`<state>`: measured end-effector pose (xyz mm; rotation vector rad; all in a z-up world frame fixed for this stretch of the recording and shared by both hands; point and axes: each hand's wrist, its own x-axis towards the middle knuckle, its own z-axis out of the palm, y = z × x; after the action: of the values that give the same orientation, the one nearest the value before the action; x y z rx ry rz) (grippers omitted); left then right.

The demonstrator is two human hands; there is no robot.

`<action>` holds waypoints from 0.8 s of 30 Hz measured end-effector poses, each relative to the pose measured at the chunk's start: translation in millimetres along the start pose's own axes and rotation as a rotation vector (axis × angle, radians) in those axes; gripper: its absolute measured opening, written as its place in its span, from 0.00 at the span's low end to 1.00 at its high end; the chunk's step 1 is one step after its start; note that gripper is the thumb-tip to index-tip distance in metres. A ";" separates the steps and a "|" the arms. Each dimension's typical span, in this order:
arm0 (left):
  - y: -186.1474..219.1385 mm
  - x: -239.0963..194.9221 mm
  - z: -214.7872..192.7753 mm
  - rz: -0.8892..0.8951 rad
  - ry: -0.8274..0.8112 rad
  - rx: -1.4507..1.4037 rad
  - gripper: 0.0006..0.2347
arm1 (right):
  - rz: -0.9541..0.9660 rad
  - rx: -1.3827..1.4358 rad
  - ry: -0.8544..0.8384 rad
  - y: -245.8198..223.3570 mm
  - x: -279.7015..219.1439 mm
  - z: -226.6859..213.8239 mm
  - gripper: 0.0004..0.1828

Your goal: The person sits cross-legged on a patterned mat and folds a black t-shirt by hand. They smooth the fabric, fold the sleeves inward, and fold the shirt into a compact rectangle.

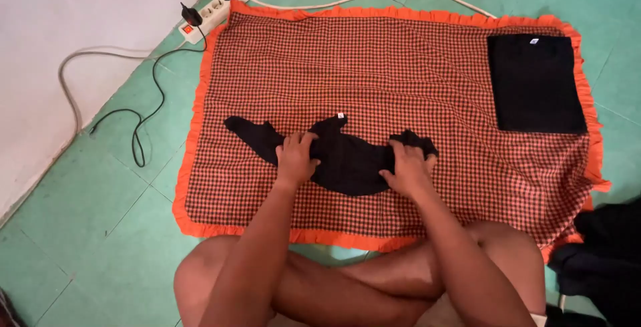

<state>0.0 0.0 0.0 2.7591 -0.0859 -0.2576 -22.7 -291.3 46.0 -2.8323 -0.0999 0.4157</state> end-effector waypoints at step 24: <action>51.2 7.1 -31.3 0.617 0.060 -0.683 0.27 | -0.272 0.832 0.078 -18.0 -9.5 -32.1 0.50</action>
<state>11.6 -37.2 46.2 1.9444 -0.6796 -0.0214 -22.9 -283.4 83.2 -1.9764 -0.2309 0.2114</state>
